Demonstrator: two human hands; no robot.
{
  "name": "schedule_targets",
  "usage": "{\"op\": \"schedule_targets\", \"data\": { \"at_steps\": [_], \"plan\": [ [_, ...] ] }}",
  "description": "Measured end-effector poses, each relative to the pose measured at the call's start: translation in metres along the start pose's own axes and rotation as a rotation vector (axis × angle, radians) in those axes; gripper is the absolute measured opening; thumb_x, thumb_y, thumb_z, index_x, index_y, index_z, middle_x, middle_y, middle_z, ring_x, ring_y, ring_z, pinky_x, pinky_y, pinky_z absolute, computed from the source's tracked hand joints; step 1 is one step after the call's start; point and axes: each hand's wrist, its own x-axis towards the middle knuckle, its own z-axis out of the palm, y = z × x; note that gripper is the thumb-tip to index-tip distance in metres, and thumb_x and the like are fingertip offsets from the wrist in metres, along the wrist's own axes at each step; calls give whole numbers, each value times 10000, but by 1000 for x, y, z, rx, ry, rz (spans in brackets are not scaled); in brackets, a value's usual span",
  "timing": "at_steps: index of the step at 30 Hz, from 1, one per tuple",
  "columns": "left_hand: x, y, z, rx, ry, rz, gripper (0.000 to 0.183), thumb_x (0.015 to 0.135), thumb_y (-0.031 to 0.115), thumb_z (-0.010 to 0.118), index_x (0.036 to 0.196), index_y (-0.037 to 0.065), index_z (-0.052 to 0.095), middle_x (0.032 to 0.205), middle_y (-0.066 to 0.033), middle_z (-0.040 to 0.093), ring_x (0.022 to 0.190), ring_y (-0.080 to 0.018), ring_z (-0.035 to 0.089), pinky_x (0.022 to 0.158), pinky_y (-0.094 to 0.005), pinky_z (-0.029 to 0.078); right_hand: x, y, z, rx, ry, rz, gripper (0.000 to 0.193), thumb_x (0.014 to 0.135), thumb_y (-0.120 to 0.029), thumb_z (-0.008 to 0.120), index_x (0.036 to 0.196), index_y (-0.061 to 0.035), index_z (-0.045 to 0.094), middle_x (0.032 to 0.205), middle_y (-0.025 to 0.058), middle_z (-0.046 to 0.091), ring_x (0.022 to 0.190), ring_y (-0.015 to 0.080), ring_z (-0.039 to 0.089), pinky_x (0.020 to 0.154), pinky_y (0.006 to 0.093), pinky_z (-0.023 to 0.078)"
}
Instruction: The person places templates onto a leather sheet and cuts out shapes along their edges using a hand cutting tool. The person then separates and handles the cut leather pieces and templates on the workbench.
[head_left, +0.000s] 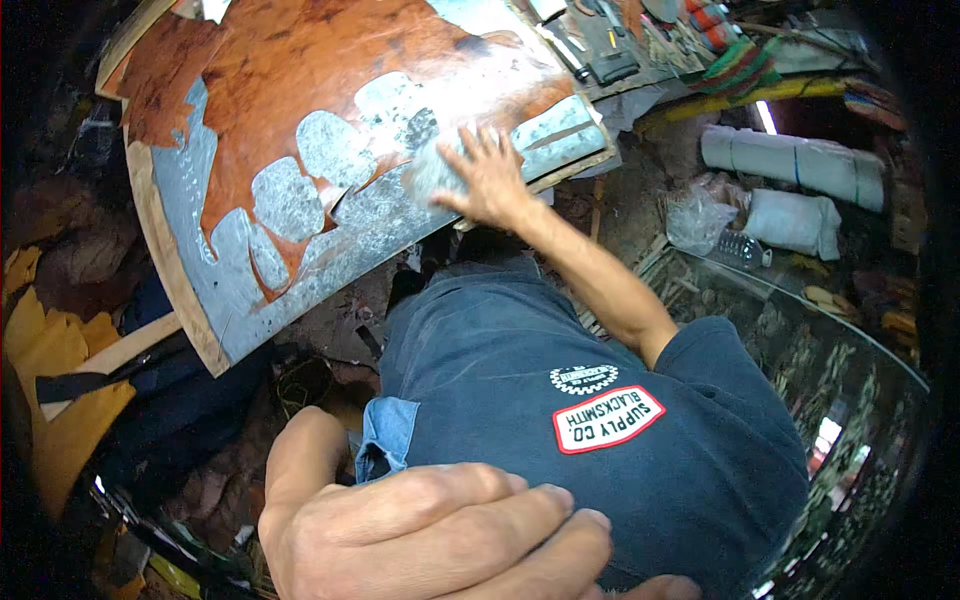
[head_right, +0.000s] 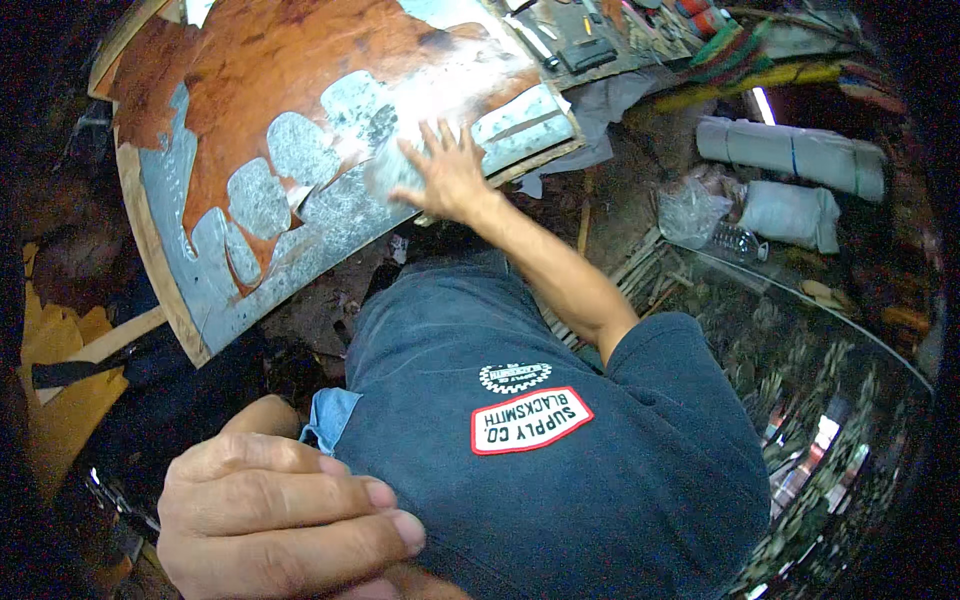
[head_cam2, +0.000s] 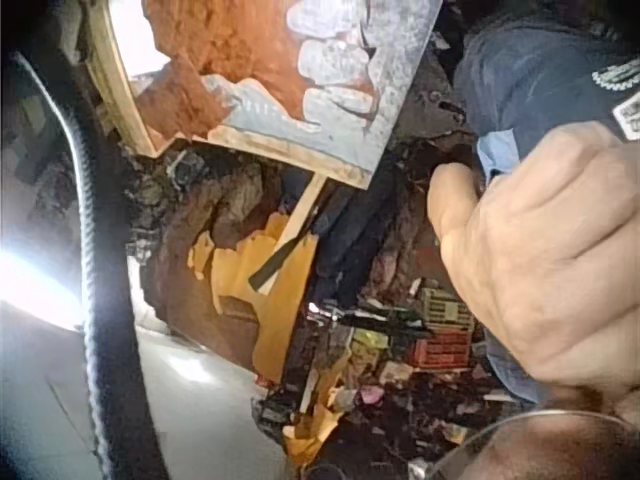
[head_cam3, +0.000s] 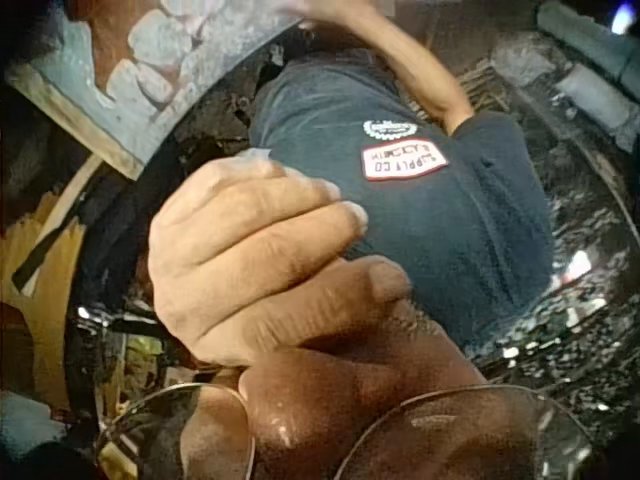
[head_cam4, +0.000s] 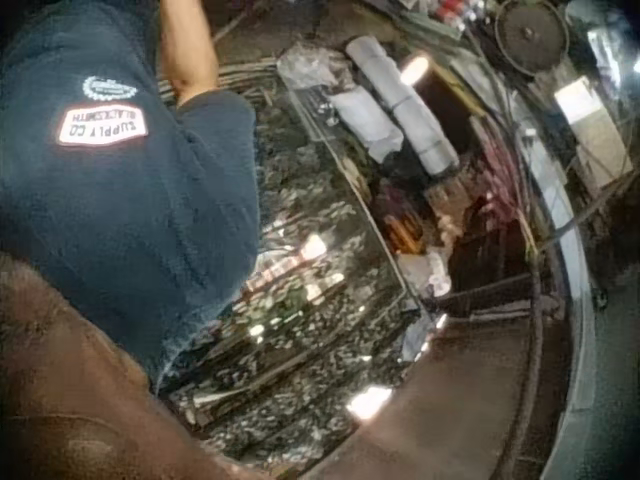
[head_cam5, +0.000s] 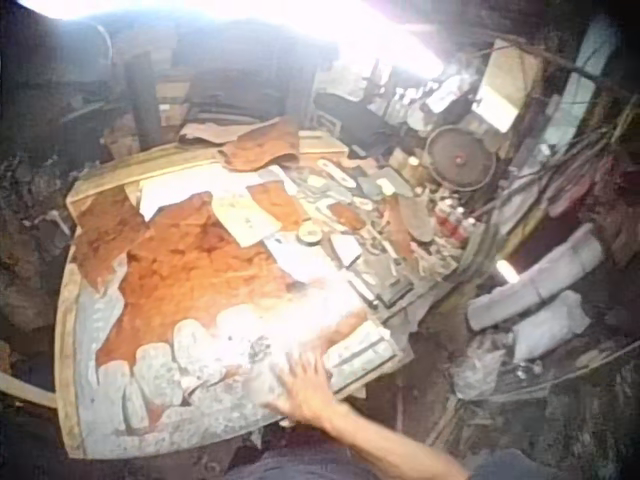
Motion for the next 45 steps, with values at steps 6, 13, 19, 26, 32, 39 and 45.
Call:
{"op": "schedule_targets", "data": {
  "at_steps": [6,13,19,26,32,39,45],
  "plan": [
    [-2,-5,7,-113,57,-4,229,699,153,685,907,77,745,739,-61,618,617,-181,610,493,-288,440,-56,-30,-1,115,20,-70,1003,736,-816,553,1479,-162,385,1544,267,247,1429,487,192,1140,647,125],
    [33,-29,-50,-508,-560,3,246,709,132,682,943,89,743,789,-82,642,652,-180,624,514,-289,453,-65,-22,-28,111,-240,-196,1086,664,-573,801,1522,-150,286,1555,263,222,1431,486,193,1129,644,192],
    [-16,-76,-111,-766,-589,-148,292,854,235,676,1066,37,703,930,-105,713,826,-192,671,687,-299,520,-68,-10,-32,115,-230,-279,839,758,-372,780,1473,-170,390,1547,204,291,1424,443,248,1126,628,228],
    [-118,-206,-29,-255,50,-1072,518,920,120,648,1387,-29,479,1242,-127,615,1099,-197,587,978,-333,457,-34,17,-97,888,84,94,188,883,-55,624,1068,-39,658,968,91,696,890,181,664,784,313,531],
    [-125,-255,32,-611,399,-1267,317,997,194,573,1206,-43,596,926,-50,636,774,-126,611,707,-260,512,15,51,-90,1596,146,150,352,940,-211,647,1204,12,582,1016,55,669,854,108,642,681,259,550],
    [-112,-279,36,-597,336,-1317,233,1007,173,545,1061,-37,630,821,-46,638,664,-121,604,614,-254,513,32,74,-90,2052,-100,210,297,954,-120,613,1225,-1,587,1064,65,688,957,124,646,872,285,531],
    [-106,-319,75,-329,221,-1340,205,997,173,570,1045,-19,623,849,-56,656,678,-112,640,620,-235,531,48,109,-89,1878,-14,267,362,966,-131,597,1293,6,524,1120,71,658,977,118,634,875,276,517]
  ]
}}
